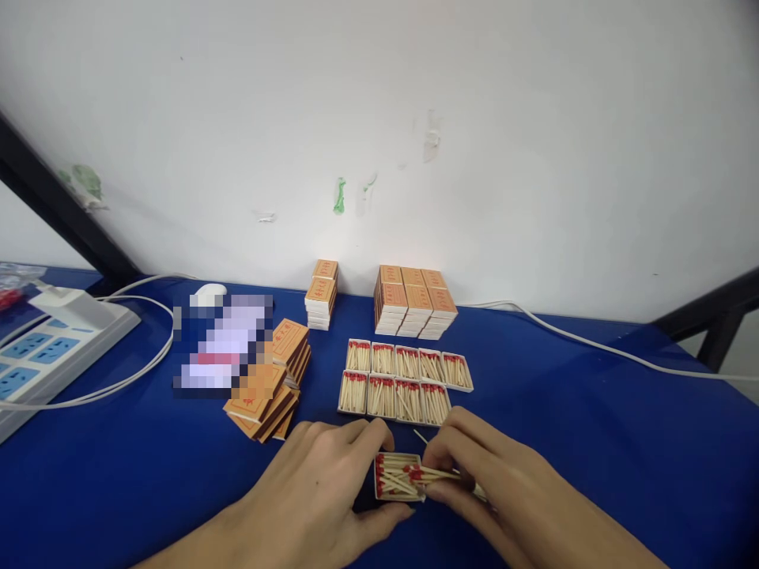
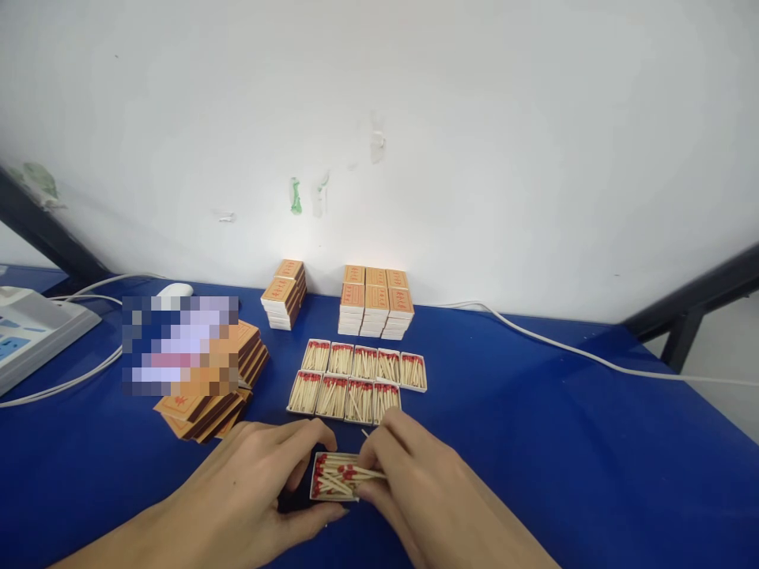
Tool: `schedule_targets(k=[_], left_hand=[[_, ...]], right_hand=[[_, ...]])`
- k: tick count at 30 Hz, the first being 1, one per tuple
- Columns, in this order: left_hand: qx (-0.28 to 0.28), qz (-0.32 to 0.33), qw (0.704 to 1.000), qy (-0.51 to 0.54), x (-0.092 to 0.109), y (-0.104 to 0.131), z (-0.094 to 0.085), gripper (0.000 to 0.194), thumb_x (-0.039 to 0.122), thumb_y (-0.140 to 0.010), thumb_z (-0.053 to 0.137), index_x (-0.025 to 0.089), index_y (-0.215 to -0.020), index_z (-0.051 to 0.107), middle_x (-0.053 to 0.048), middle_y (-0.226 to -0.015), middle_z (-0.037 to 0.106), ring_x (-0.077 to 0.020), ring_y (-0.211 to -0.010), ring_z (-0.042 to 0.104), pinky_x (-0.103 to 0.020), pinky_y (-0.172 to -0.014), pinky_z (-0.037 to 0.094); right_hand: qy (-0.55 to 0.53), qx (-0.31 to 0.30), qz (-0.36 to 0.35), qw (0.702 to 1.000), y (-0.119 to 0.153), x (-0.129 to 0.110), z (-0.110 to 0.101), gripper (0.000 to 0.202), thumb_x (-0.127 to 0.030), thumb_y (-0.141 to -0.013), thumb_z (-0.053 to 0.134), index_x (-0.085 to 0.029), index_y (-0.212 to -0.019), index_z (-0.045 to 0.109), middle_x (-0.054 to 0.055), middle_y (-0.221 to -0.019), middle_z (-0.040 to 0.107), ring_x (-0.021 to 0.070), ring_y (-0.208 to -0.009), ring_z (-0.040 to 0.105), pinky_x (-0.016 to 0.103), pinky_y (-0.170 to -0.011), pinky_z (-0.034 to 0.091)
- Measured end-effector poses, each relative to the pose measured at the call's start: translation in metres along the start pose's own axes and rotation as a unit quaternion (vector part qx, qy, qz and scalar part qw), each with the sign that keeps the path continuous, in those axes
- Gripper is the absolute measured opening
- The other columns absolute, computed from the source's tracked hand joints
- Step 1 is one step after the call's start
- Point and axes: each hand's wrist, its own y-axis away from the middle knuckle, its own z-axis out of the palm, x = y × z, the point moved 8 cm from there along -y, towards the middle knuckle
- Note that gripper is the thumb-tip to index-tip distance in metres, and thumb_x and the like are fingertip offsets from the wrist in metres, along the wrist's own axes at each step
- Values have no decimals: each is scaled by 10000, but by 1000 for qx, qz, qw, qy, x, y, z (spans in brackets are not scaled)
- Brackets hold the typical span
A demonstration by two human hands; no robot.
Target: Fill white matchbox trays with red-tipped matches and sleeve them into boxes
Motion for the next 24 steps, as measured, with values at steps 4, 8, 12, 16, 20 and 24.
schedule_targets(k=[4,8,12,16,20,24], left_hand=[[4,6,1000,8,0,-2,0,337,239,-881,988,231,-1034,687,23,-897,767,-248,-718,742,-339,-612,403],[8,13,1000,25,1,-2,0,340,214,-893,980,237,-1054,682,19,-982,799,-259,-799,787,-349,-663,450],[16,14,999,31,1,-2,0,354,231,-893,991,234,-1089,697,11,-1016,791,-270,-830,788,-360,-694,464],[17,8,999,32,1,-2,-1,367,220,-873,1012,227,-1026,679,20,-977,746,-234,-759,729,-343,-650,419],[8,4,999,44,2,-2,-2,417,193,-830,1039,232,-981,652,47,-925,704,-200,-727,690,-321,-627,407],[4,-3,999,46,0,-3,-3,413,168,-821,1030,235,-950,643,57,-889,675,-185,-705,658,-315,-617,394]], right_hand=[[39,-7,-61,997,-16,-17,12,236,-153,-1144,624,-269,-981,749,46,-943,735,224,-889,763,297,-759,657],[51,-9,-78,996,-23,-20,21,168,-112,-1084,714,-260,-1015,753,49,-996,742,227,-915,763,298,-769,645],[30,-29,-32,999,-20,-10,22,161,-94,-1070,766,-254,-1078,747,33,-1107,743,208,-959,771,306,-833,643],[-18,-68,-5,998,-16,1,23,155,-114,-1125,726,-263,-1083,745,9,-1131,736,170,-971,765,265,-822,609],[-62,-39,-11,997,-19,3,18,140,-163,-1142,727,-266,-1053,763,-5,-1067,738,144,-907,748,236,-815,597],[-99,-26,5,995,-22,6,9,140,-134,-1075,807,-270,-1043,811,-12,-1023,755,132,-848,738,211,-753,589]])
